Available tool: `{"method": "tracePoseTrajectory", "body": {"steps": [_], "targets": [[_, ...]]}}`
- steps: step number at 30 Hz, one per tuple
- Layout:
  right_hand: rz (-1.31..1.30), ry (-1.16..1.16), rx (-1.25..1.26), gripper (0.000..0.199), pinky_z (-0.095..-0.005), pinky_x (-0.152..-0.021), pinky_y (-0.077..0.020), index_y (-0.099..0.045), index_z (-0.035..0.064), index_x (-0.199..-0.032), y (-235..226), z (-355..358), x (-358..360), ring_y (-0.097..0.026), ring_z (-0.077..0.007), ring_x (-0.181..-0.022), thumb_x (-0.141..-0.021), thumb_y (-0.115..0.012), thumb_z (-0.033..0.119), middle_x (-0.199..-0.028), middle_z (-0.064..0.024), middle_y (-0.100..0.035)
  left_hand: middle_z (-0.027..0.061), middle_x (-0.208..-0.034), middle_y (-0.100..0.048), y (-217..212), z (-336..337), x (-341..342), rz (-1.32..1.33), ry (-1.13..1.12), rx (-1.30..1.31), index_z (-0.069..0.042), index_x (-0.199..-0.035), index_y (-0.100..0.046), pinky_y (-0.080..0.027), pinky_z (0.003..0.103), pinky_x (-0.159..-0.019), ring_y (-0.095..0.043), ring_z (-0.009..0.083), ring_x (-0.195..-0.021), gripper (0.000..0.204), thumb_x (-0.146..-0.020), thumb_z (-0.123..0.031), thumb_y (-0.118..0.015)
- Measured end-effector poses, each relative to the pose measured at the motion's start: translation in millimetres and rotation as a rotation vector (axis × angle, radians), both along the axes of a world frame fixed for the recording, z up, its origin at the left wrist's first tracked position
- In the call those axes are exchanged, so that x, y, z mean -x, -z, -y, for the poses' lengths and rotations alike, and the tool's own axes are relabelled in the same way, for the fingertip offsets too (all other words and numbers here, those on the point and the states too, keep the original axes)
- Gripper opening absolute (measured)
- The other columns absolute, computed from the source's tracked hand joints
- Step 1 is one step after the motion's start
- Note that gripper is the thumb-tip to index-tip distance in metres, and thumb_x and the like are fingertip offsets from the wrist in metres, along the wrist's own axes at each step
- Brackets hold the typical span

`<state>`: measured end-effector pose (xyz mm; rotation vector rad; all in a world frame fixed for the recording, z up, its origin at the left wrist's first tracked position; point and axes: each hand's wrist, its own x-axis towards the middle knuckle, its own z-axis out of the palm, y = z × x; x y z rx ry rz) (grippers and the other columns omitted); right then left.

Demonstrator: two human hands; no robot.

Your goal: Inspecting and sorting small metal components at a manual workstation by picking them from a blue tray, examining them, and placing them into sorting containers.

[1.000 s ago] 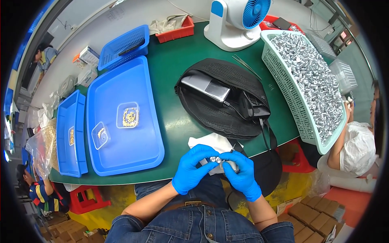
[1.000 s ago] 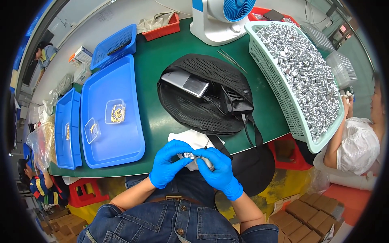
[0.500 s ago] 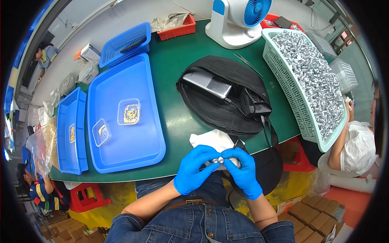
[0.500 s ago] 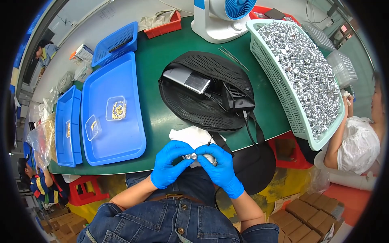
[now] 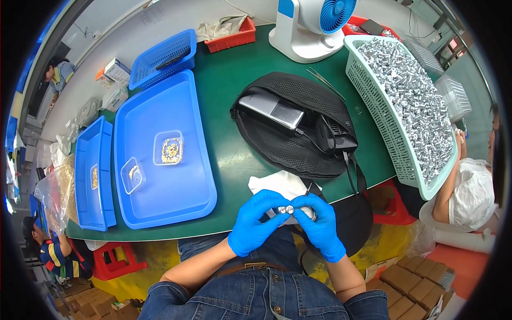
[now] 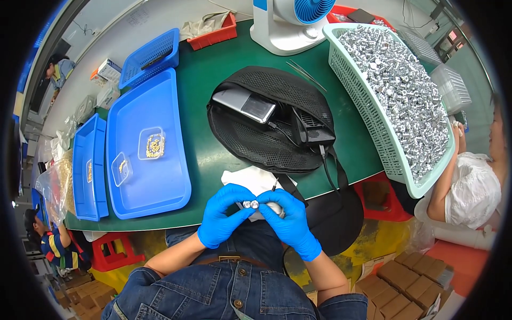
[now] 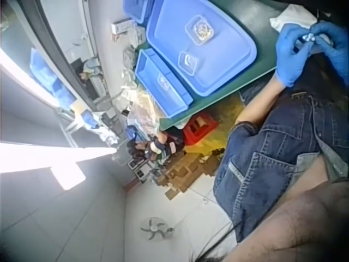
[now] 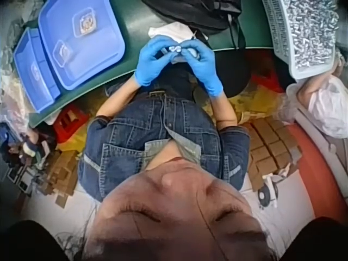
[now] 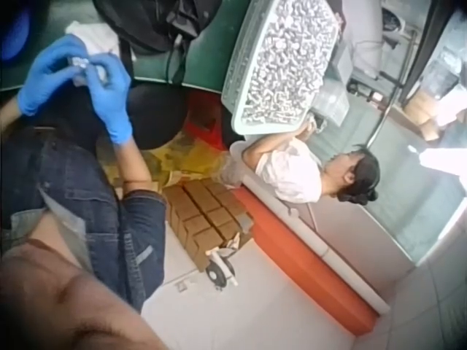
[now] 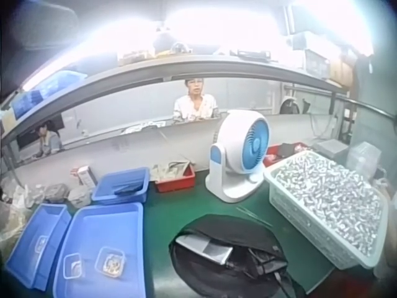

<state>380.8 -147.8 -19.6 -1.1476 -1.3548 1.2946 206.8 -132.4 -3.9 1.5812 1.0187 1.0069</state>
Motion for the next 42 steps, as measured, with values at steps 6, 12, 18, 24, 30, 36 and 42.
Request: {"method": "tracePoseTrajectory", "body": {"steps": [6,12,18,24,30,36,42], "targets": [[0.091,0.014,-0.042,0.015,-0.0260,-0.072,-0.0482,-0.061,0.0008,-0.093,-4.7,-0.6,-1.5,-0.061,-0.0155,-0.081,-0.078,-0.064,-0.001,-0.091,-0.0085,-0.062,0.0058,-0.093,-0.058,2.4,-0.4,-0.4,0.092,0.014,0.146,-0.002,-0.094,-0.063,-0.043,0.027,-0.076,-0.055,0.0165,-0.086,0.017,-0.077,-0.001,-0.065],[0.158,0.021,-0.095,0.015,-0.0261,-0.069,-0.0479,-0.063,0.0014,-0.090,-7.4,-0.5,-1.9,-0.061,-0.0160,-0.079,-0.076,-0.066,-0.002,-0.089,-0.0084,-0.062,0.0051,-0.094,-0.058,0.6,0.3,-0.7,0.141,0.015,0.205,-0.002,-0.094,-0.063,-0.042,0.027,-0.076,-0.054,0.0156,-0.087,0.017,-0.077,0.000,-0.065],[0.204,0.031,-0.162,0.014,-0.0266,-0.066,-0.0475,-0.063,0.0015,-0.089,-5.3,-1.1,-1.2,-0.060,-0.0168,-0.075,-0.076,-0.066,-0.001,-0.086,-0.0085,-0.061,0.0076,-0.101,-0.061,0.0,0.5,-0.4,0.147,0.038,0.224,-0.002,-0.102,-0.063,-0.044,0.027,-0.081,-0.056,0.0162,-0.092,0.022,-0.080,-0.001,-0.063],[0.264,0.094,-0.245,0.017,-0.0274,-0.061,-0.0465,-0.063,0.0018,-0.090,-9.4,-4.4,6.4,-0.058,-0.0174,-0.070,-0.074,-0.067,-0.001,-0.079,-0.0082,-0.057,0.0099,-0.106,-0.063,-0.2,1.7,1.3,0.108,0.046,0.295,-0.003,-0.113,-0.060,-0.046,0.028,-0.083,-0.059,0.0177,-0.095,0.031,-0.082,-0.003,-0.062],[0.445,-0.123,-0.472,0.035,-0.0278,-0.055,-0.0449,-0.063,0.0086,-0.107,-8.2,-11.6,-4.3,-0.055,-0.0191,-0.065,-0.073,-0.070,0.011,-0.077,-0.0071,-0.053,0.0144,-0.103,-0.064,-13.6,-0.8,6.7,-0.196,0.119,0.261,-0.005,-0.132,-0.042,-0.049,0.031,-0.078,-0.064,0.0233,-0.090,0.053,-0.082,-0.003,-0.061],[0.573,-0.297,-0.655,0.042,-0.0300,-0.052,-0.0448,-0.059,0.0150,-0.117,-7.8,-16.2,-10.4,-0.053,-0.0199,-0.062,-0.077,-0.067,0.023,-0.074,-0.0060,-0.049,0.0187,-0.102,-0.063,-21.7,-7.1,15.1,-0.391,0.366,0.226,-0.006,-0.138,-0.030,-0.050,0.033,-0.078,-0.064,0.0263,-0.093,0.061,-0.084,-0.001,-0.057],[0.667,-0.091,-0.637,0.030,-0.0306,-0.052,-0.0456,-0.063,0.0130,-0.106,-19.9,-23.1,-29.7,-0.054,-0.0211,-0.060,-0.078,-0.067,0.021,-0.073,-0.0061,-0.051,0.0170,-0.112,-0.059,-10.3,-5.1,-6.7,0.224,0.167,0.575,0.000,-0.134,-0.035,-0.046,0.034,-0.088,-0.059,0.0256,-0.103,0.054,-0.084,0.001,-0.055]]}}
